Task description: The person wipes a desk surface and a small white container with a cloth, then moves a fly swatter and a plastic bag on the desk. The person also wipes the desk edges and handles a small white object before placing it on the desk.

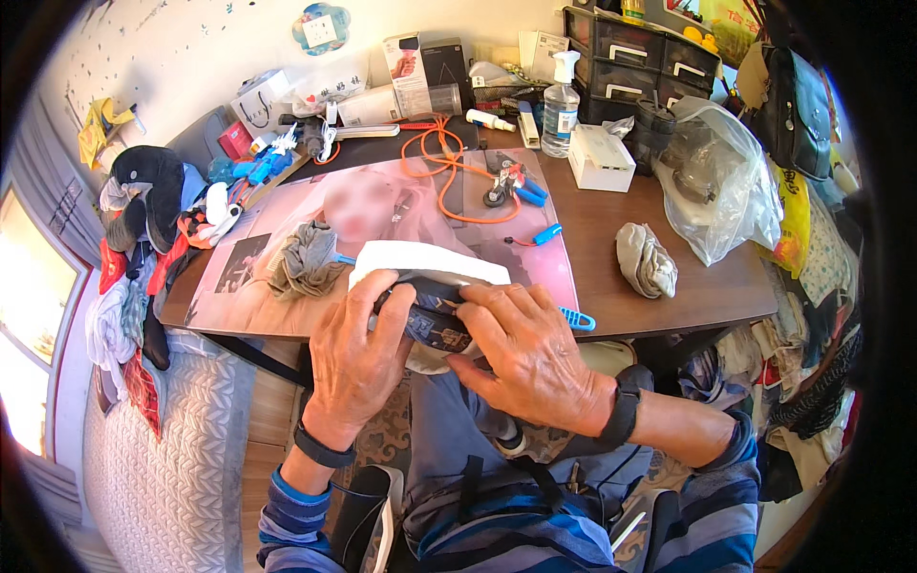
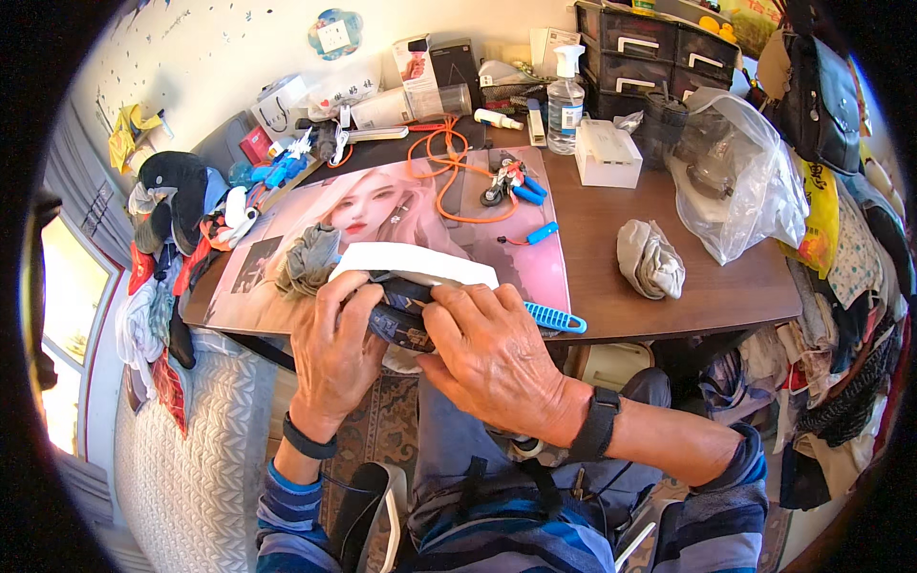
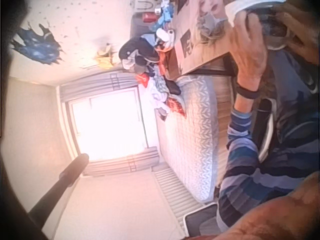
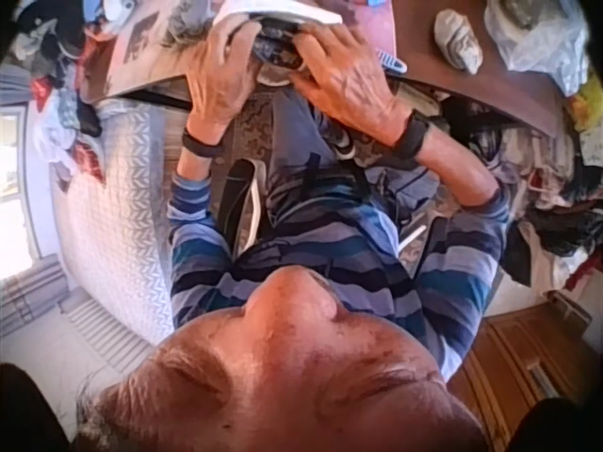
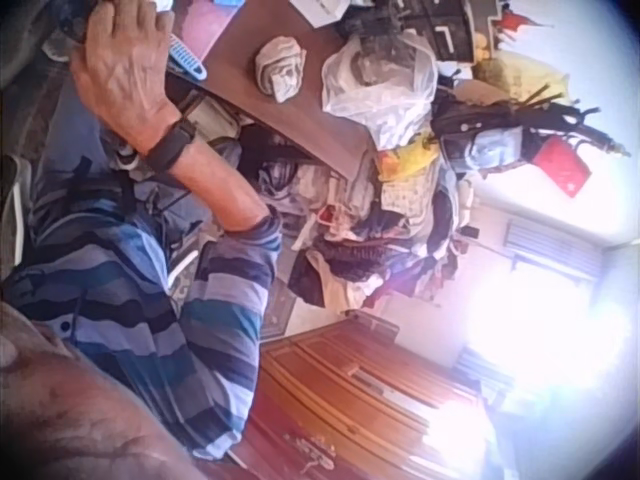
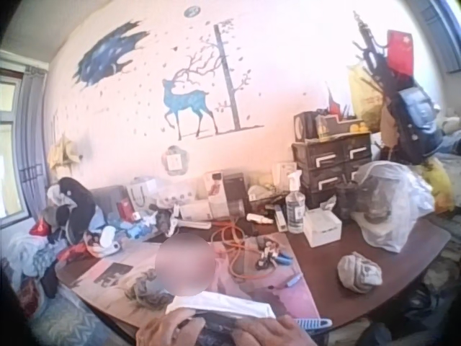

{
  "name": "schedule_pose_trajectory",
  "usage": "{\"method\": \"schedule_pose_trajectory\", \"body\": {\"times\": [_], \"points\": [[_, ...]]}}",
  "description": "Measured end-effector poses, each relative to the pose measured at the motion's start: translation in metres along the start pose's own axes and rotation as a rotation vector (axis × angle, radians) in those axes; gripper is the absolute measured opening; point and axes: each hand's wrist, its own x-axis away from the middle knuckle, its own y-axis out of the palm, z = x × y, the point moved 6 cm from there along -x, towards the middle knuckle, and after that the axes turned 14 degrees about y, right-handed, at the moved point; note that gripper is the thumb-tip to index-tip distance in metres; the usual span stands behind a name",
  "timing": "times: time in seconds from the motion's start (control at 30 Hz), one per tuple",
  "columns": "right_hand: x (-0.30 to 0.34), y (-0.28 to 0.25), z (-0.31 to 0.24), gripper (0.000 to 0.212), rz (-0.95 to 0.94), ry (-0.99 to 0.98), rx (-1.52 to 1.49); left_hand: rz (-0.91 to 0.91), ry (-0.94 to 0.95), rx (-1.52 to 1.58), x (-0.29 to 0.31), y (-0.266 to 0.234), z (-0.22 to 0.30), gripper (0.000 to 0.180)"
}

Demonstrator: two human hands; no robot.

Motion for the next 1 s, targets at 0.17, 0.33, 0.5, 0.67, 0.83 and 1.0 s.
{"method": "schedule_pose_trajectory", "body": {"times": [0.17,0.33,0.5,0.67,0.83,1.0], "points": [[-0.019,0.01,0.008,0.06,-0.023,0.156,-0.022,0.154,-0.006,0.014,0.001,-0.001,0.001,0.065],[-0.036,0.012,0.013,0.046,-0.037,0.119,-0.039,0.071,0.035,0.037,0.01,-0.009,0.002,0.064],[-0.047,0.012,0.025,0.038,-0.118,0.224,-0.118,-0.176,0.099,0.006,0.019,-0.013,0.004,0.061],[-0.049,0.01,0.018,0.039,-0.099,0.166,-0.081,-0.264,0.097,-0.104,0.02,0.003,-0.001,0.035],[-0.052,0.008,0.014,0.043,-0.031,0.116,-0.001,-0.221,0.101,-0.065,0.024,0.001,0.003,0.009],[-0.052,0.008,0.009,0.046,0.012,0.083,0.094,-0.231,0.099,-0.078,0.033,0.001,0.008,0.017]]}}
